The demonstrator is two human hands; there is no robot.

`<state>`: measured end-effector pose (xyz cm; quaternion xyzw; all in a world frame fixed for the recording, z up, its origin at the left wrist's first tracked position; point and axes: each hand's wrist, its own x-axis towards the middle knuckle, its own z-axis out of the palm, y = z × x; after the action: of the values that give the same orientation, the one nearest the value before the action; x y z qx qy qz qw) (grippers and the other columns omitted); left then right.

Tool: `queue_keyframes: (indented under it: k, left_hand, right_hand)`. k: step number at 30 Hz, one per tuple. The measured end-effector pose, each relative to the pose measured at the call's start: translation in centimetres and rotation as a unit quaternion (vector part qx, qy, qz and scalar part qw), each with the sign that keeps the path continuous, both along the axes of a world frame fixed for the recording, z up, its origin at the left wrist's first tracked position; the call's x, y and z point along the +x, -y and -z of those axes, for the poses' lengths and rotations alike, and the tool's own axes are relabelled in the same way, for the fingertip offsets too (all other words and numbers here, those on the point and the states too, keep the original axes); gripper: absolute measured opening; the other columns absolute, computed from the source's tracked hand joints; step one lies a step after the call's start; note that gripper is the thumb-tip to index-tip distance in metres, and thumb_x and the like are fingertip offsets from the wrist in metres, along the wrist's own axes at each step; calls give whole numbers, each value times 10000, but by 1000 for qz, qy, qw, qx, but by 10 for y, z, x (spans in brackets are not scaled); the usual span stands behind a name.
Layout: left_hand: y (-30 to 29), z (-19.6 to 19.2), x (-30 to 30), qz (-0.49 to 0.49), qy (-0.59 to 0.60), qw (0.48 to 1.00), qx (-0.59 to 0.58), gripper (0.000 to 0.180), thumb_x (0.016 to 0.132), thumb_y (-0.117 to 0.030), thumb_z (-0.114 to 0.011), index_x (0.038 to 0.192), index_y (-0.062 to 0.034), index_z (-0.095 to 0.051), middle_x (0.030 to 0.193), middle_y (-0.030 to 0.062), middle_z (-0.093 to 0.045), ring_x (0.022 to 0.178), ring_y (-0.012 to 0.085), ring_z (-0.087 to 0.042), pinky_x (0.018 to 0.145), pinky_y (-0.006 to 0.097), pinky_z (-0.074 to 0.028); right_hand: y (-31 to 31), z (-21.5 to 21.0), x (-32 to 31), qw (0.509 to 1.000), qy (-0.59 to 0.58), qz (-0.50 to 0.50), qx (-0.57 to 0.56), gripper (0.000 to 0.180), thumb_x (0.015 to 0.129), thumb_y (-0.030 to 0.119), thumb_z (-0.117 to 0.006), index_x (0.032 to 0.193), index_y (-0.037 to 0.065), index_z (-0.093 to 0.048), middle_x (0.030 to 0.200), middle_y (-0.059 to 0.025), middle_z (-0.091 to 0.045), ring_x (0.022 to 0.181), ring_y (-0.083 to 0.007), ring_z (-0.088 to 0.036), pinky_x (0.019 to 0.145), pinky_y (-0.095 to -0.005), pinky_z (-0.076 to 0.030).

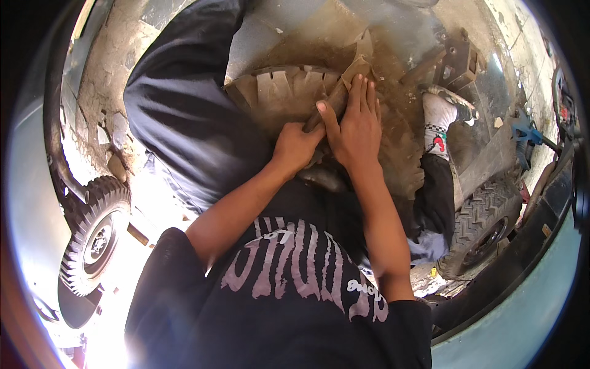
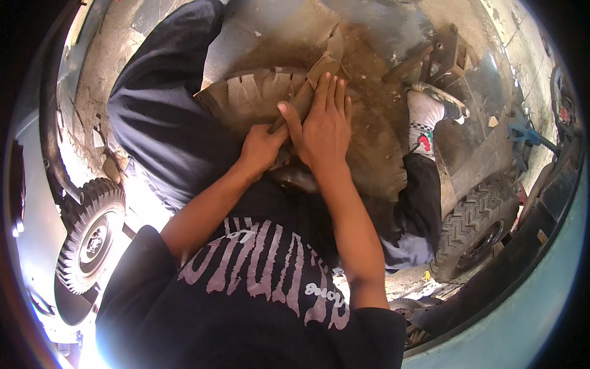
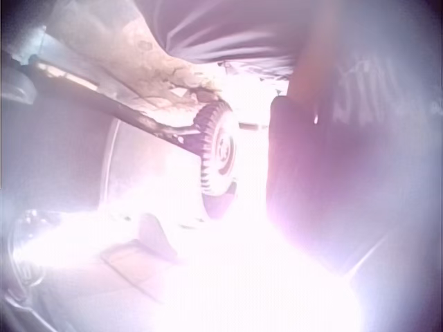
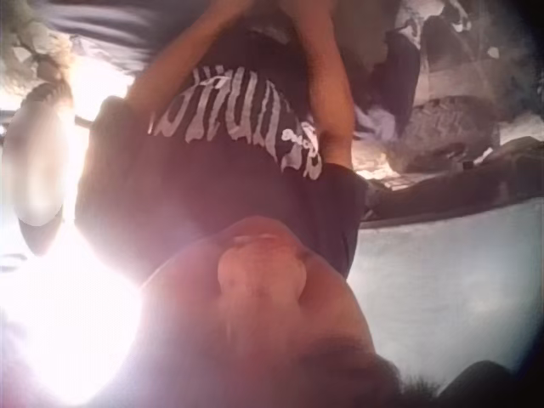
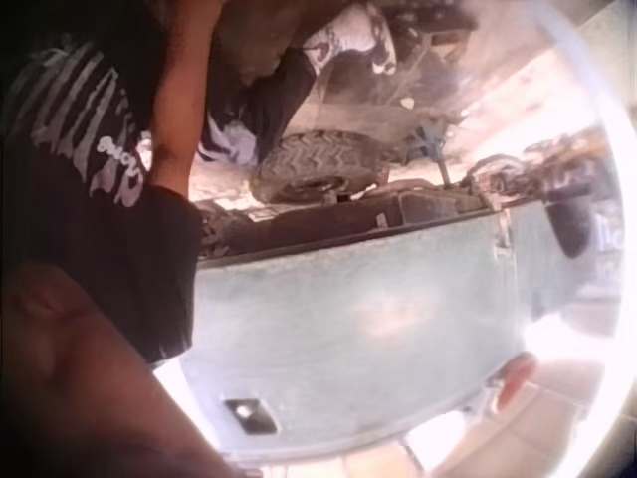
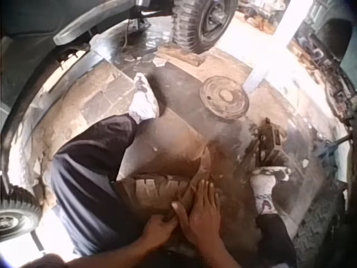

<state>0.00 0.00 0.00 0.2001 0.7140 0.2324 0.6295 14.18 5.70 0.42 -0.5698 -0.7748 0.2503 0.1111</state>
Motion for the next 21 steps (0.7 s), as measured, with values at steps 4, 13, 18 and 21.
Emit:
queue_keyframes:
  k: [4,13,18,21]
  left_hand:
    - [2,-1,13,-31,50,998,29,573,965,-468,-763,1033,101,-775,797,159,-754,736,228,-750,690,392,-561]
    - [5,5,4,-23,35,999,0,606,954,-471,-769,1033,129,-757,806,203,-761,747,231,-733,716,388,-559]
    - [15,2,6,-31,21,997,74,616,959,-468,-760,1012,146,-746,811,177,-774,694,286,-740,643,404,-570]
    - [10,10,1,29,-36,999,-21,603,956,-465,-766,997,136,-753,799,153,-773,687,302,-744,616,405,-567]
  right_hand:
    - [22,-17,15,999,-33,-31,-14,1031,990,630,-645,1597,-146,-342,1619,-365,-422,1552,-517,-353,1263,-603,-287]
    - [13,-15,-4,1000,16,7,-9,964,1026,570,-619,1601,-146,-327,1629,-345,-421,1557,-531,-326,1283,-613,-228]
    - [60,-31,2,999,7,-35,-41,999,1022,616,-596,1579,-173,-340,1611,-381,-416,1553,-539,-327,1287,-609,-230]
    - [22,-14,-2,1000,18,2,16,1003,1019,631,-593,1575,-170,-357,1600,-386,-428,1557,-533,-325,1286,-605,-240]
